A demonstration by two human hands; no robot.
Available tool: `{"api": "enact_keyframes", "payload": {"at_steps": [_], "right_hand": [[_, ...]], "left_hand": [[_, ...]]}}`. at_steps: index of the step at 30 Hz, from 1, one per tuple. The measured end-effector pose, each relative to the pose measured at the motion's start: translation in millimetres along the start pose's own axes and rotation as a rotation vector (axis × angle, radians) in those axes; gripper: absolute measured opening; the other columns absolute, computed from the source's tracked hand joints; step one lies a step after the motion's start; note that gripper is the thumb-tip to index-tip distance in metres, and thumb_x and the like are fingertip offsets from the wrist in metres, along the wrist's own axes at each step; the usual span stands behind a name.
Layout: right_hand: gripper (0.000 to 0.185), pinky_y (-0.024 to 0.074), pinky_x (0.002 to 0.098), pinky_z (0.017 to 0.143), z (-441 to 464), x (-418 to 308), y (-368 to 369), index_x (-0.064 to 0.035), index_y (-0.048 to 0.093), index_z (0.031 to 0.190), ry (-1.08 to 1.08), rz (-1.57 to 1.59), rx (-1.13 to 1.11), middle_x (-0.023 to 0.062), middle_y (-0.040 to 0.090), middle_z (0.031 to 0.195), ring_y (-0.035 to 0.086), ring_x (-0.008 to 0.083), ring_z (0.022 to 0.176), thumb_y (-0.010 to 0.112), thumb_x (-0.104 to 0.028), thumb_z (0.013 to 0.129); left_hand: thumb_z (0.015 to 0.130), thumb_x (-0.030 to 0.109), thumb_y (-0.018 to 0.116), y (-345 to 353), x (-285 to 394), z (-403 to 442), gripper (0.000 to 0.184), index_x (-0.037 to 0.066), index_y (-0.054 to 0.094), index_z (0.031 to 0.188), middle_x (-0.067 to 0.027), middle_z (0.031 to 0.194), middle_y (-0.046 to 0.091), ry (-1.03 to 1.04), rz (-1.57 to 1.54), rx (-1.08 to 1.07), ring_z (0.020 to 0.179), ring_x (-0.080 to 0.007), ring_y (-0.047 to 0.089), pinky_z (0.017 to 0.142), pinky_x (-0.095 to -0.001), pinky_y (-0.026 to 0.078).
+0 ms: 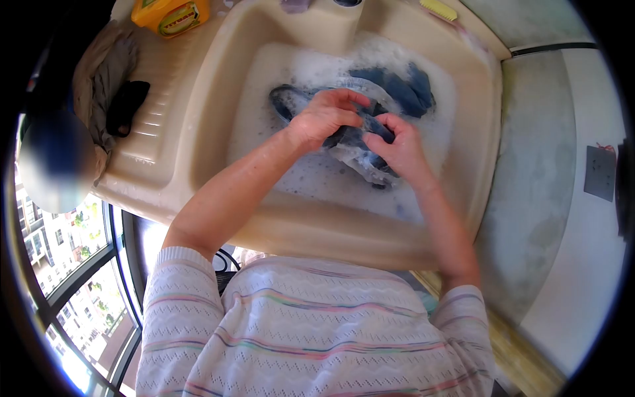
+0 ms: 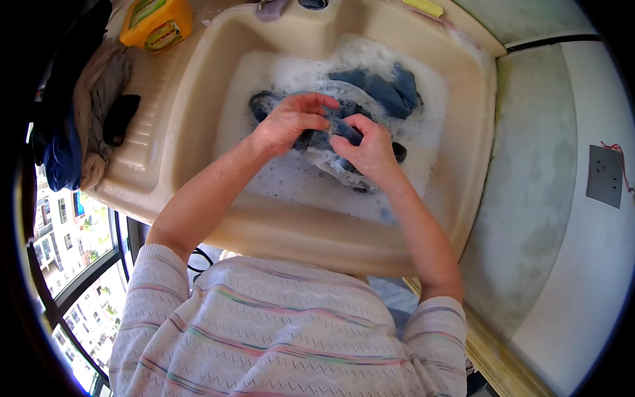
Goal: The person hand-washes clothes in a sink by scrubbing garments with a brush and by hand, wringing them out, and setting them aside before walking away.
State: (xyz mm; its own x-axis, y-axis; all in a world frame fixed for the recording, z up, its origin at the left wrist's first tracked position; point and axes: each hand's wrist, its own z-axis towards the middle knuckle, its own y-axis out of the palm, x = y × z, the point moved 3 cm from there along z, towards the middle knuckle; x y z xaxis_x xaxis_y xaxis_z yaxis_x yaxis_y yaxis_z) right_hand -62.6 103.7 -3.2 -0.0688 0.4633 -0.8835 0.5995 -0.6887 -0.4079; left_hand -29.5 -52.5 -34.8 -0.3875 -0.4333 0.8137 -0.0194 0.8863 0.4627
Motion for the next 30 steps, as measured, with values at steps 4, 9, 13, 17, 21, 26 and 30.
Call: {"api": "enact_keyframes", "payload": {"at_steps": [4, 9, 13, 17, 21, 26, 30], "right_hand": [[0.02, 0.0435, 0.0231, 0.063, 0, 3, 7, 0.0018, 0.057, 0.086, -0.011, 0.05, 0.113, 0.0023, 0.058, 0.072, 0.05, 0.0075, 0.067, 0.061, -0.008, 0.069], [0.02, 0.0426, 0.0212, 0.062, -3, 8, 11, 0.0023, 0.058, 0.087, -0.031, 0.113, 0.12, 0.001, 0.058, 0.073, 0.05, 0.006, 0.067, 0.059, -0.004, 0.068], [0.019, 0.0413, 0.0202, 0.062, -7, 9, 6, 0.0008, 0.059, 0.088, 0.013, 0.222, -0.047, -0.002, 0.058, 0.075, 0.049, 0.0042, 0.068, 0.06, -0.002, 0.069], [0.018, 0.0414, 0.0198, 0.062, -7, 12, -9, -0.0017, 0.061, 0.087, 0.049, 0.233, -0.179, -0.0038, 0.057, 0.077, 0.049, 0.0036, 0.068, 0.065, -0.002, 0.07], [0.018, 0.0425, 0.0194, 0.063, 0, 20, -11, -0.0031, 0.062, 0.087, 0.066, 0.339, -0.256, -0.0034, 0.059, 0.077, 0.052, 0.0041, 0.069, 0.067, -0.003, 0.07], [0.018, 0.0429, 0.0178, 0.065, -2, 20, -16, -0.0023, 0.063, 0.089, 0.215, 0.434, -0.319, -0.002, 0.061, 0.079, 0.054, 0.0035, 0.07, 0.067, -0.004, 0.072], [0.019, 0.0429, 0.0177, 0.065, -1, 37, -15, -0.0021, 0.063, 0.09, 0.242, 0.562, -0.364, -0.0014, 0.061, 0.08, 0.054, 0.0032, 0.071, 0.069, -0.006, 0.072]], "left_hand": [[0.064, 0.001, 0.062, -1, 1, 0, 0.039, 0.002, 0.057, 0.103, -0.0008, 0.081, 0.051, 0.021, 0.053, 0.005, 0.076, -0.0096, 0.049, 0.071, -0.0215, 0.039], [0.065, -0.001, 0.062, -1, 4, -2, 0.038, 0.003, 0.059, 0.102, -0.0004, 0.08, 0.053, 0.052, 0.057, -0.079, 0.075, -0.0092, 0.05, 0.071, -0.0223, 0.041], [0.065, -0.002, 0.062, -4, -3, 3, 0.036, 0.003, 0.06, 0.1, -0.0014, 0.086, 0.057, 0.042, 0.033, -0.25, 0.08, -0.0099, 0.05, 0.075, -0.0227, 0.042], [0.064, -0.003, 0.062, 0, -3, 3, 0.035, 0.002, 0.061, 0.099, -0.0018, 0.092, 0.059, -0.008, -0.015, -0.336, 0.085, -0.0105, 0.051, 0.078, -0.0231, 0.042], [0.065, -0.002, 0.062, 6, -1, -1, 0.038, 0.001, 0.059, 0.103, -0.0023, 0.092, 0.058, -0.023, -0.005, -0.365, 0.085, -0.0104, 0.05, 0.078, -0.0234, 0.042], [0.064, -0.003, 0.06, 20, 9, -15, 0.044, 0.003, 0.056, 0.107, -0.001, 0.084, 0.054, 0.004, 0.338, -0.265, 0.077, -0.0091, 0.048, 0.07, -0.0225, 0.04], [0.062, -0.005, 0.057, 19, 1, -8, 0.045, 0.004, 0.056, 0.106, 0.0, 0.08, 0.052, -0.009, 0.229, -0.287, 0.075, -0.0085, 0.046, 0.066, -0.0218, 0.038]]}}
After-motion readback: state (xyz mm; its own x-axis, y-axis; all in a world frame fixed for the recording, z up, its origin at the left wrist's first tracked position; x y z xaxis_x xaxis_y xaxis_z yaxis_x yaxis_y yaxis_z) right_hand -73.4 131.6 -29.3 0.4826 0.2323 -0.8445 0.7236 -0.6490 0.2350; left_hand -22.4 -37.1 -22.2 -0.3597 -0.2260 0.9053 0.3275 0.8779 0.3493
